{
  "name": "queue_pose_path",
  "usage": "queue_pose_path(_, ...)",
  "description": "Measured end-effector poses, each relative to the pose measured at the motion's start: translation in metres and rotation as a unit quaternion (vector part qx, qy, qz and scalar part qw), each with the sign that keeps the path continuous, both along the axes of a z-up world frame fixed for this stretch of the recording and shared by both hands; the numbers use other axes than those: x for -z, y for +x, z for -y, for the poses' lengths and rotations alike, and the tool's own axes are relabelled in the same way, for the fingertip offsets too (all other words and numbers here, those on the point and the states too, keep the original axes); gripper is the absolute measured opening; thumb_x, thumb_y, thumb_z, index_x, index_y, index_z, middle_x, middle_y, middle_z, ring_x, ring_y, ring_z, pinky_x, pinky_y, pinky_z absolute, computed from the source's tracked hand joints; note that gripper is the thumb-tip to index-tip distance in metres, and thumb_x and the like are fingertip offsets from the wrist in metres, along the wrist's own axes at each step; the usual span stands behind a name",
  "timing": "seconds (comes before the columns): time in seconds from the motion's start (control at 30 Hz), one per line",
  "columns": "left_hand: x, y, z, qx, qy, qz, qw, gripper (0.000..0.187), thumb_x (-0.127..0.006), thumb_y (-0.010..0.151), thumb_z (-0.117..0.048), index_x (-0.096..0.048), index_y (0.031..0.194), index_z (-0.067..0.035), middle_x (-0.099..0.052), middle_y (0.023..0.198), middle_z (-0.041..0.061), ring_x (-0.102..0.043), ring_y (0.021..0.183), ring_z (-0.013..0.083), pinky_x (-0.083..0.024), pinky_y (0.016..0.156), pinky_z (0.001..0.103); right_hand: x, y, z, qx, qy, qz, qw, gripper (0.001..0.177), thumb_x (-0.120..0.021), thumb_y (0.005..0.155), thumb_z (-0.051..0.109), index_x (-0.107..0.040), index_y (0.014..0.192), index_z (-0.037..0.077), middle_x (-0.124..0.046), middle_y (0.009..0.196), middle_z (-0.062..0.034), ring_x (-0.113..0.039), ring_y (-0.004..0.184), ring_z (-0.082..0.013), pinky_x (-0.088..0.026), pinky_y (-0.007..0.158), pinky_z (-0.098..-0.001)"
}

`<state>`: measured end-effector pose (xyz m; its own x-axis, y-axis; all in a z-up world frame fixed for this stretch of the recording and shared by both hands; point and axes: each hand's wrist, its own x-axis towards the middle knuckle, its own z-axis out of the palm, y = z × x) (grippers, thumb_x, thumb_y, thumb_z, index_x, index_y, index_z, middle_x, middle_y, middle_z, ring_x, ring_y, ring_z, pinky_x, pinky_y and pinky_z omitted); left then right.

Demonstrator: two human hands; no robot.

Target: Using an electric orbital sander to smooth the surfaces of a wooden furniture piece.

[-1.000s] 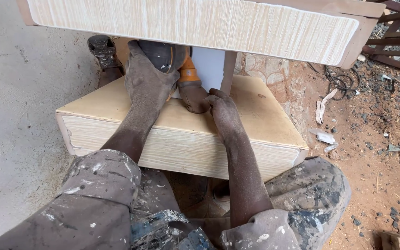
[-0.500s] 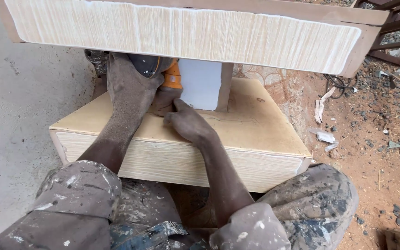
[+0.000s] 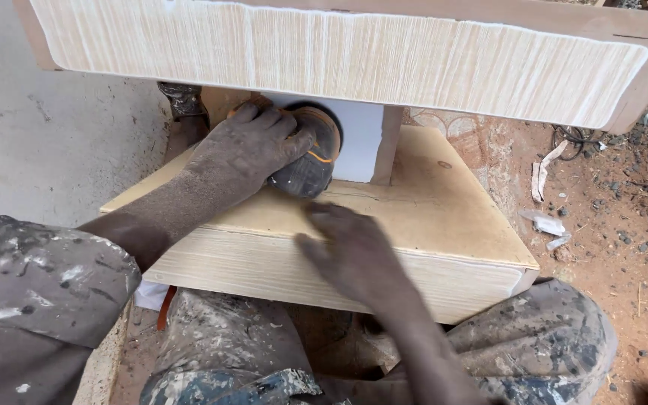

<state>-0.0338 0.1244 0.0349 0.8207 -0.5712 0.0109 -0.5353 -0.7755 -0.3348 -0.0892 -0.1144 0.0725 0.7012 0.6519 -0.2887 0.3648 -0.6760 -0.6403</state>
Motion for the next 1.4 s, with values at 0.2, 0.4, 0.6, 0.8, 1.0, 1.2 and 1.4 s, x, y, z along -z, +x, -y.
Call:
queue_pose_path(0.2,-0.010,-0.015,-0.017,0.057,0.027,0.041,0.997,0.045,-0.057,0.093,-0.012,-0.049,0.137,-0.014,-0.059,0.111,0.009,-0.060,0.109,0.0262,-0.042,0.093,0.040,0.019,0.038,0.087,0.113,-0.246,-0.075,0.960,0.085,-0.020,0.100,0.066,-0.033,0.158,0.004,-0.029,0.167,-0.0196,-0.024,0.157,-0.0339,-0.018,0.128,-0.0473)
queue_pose_path(0.4,-0.004,-0.004,0.033,0.097,-0.006,0.099,0.990,0.035,-0.052,0.096,-0.015,-0.052,0.131,-0.015,-0.053,0.103,0.006,-0.057,0.100,0.0242,-0.040,0.092,0.040,0.042,0.059,0.083,0.097,-0.239,-0.102,0.961,0.081,-0.026,0.099,0.059,-0.028,0.161,0.007,-0.023,0.170,-0.0159,-0.018,0.159,-0.0292,-0.013,0.129,-0.0444)
queue_pose_path(0.6,0.002,0.011,0.105,0.083,-0.003,0.053,0.995,0.038,-0.065,0.088,-0.015,-0.056,0.125,-0.017,-0.058,0.103,0.006,-0.059,0.102,0.0244,-0.040,0.092,0.043,0.065,0.062,0.095,0.118,-0.201,-0.114,0.966,0.082,-0.034,0.098,0.058,-0.027,0.161,0.007,-0.023,0.170,-0.0152,-0.019,0.159,-0.0282,-0.012,0.130,-0.0432)
queue_pose_path(0.8,-0.020,0.009,0.110,0.090,0.045,0.025,0.995,0.044,-0.067,0.088,-0.010,-0.054,0.130,-0.016,-0.062,0.110,0.008,-0.061,0.108,0.0236,-0.039,0.099,0.045,0.107,0.067,0.107,0.147,-0.174,-0.044,0.973,0.066,-0.030,0.099,0.036,-0.038,0.157,0.005,-0.036,0.164,-0.0179,-0.031,0.154,-0.0311,-0.024,0.126,-0.0439)
queue_pose_path(1.0,-0.046,-0.008,0.033,-0.024,0.158,-0.077,0.984,0.042,-0.065,0.091,-0.009,-0.053,0.128,-0.023,-0.066,0.113,0.002,-0.063,0.117,0.0200,-0.040,0.110,0.042,0.114,0.068,0.105,0.139,-0.213,-0.028,0.967,0.064,-0.027,0.102,0.039,-0.041,0.157,0.008,-0.037,0.164,-0.0159,-0.032,0.153,-0.0304,-0.026,0.125,-0.0460)
queue_pose_path(1.2,-0.025,-0.011,0.012,0.049,0.059,0.015,0.997,0.026,-0.055,0.099,-0.017,-0.056,0.125,-0.019,-0.062,0.103,0.003,-0.064,0.106,0.0223,-0.042,0.105,0.045,0.102,0.065,0.095,0.136,-0.247,-0.025,0.959,0.066,-0.023,0.104,0.043,-0.039,0.157,0.007,-0.033,0.166,-0.0165,-0.031,0.154,-0.0316,-0.022,0.126,-0.0474)
queue_pose_path(1.4,-0.005,0.010,0.117,0.113,-0.086,0.151,0.978,0.023,-0.066,0.088,-0.013,-0.065,0.110,-0.019,-0.064,0.099,0.005,-0.063,0.096,0.0243,-0.043,0.092,0.048,0.070,0.052,0.096,0.317,-0.085,0.023,0.944,0.060,-0.034,0.102,0.021,-0.035,0.155,-0.007,-0.045,0.150,-0.0365,-0.046,0.138,-0.0521,-0.036,0.115,-0.0627)
